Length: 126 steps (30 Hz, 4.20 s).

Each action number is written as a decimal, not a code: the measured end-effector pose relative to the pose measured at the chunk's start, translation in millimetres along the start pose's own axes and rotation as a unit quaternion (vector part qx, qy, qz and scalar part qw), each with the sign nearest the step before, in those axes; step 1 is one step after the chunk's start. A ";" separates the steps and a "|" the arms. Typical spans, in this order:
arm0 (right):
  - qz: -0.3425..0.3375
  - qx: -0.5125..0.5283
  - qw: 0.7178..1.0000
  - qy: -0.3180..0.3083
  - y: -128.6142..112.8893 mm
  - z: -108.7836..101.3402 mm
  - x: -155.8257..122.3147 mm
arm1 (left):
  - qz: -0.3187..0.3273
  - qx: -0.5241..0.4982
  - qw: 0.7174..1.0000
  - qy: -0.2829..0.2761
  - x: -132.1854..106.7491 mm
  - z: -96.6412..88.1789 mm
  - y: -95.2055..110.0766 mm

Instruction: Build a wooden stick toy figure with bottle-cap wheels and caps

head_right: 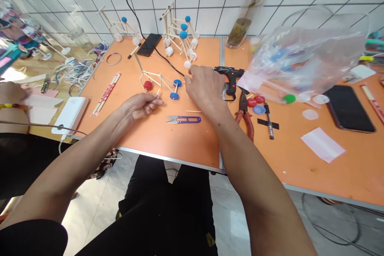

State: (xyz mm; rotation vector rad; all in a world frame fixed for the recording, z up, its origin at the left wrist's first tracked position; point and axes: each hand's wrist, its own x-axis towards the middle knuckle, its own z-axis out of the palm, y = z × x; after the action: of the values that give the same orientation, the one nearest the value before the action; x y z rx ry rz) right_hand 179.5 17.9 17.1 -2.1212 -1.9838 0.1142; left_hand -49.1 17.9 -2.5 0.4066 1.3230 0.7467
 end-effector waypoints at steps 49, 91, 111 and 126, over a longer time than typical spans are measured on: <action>-0.018 0.045 0.999 -0.009 3.0 8.3 -10.5 | 0.014 0.016 1.000 0.023 10.4 16.4 14.8; -0.021 0.019 1.000 -0.002 2.6 8.6 -11.1 | 0.033 0.022 0.999 0.022 0.8 22.7 12.6; -0.010 0.033 0.999 -0.019 4.1 8.8 -9.4 | 0.038 0.020 0.999 0.021 3.5 20.7 12.1; -0.029 0.077 0.997 -0.010 7.0 20.1 -6.9 | 0.027 0.006 0.999 0.016 5.1 19.3 12.2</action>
State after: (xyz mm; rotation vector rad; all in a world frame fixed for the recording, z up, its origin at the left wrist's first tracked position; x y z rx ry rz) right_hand 181.4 13.0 -4.7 -1.9730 -1.9759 0.2694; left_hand -33.3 32.7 6.2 0.4431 1.3525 0.7929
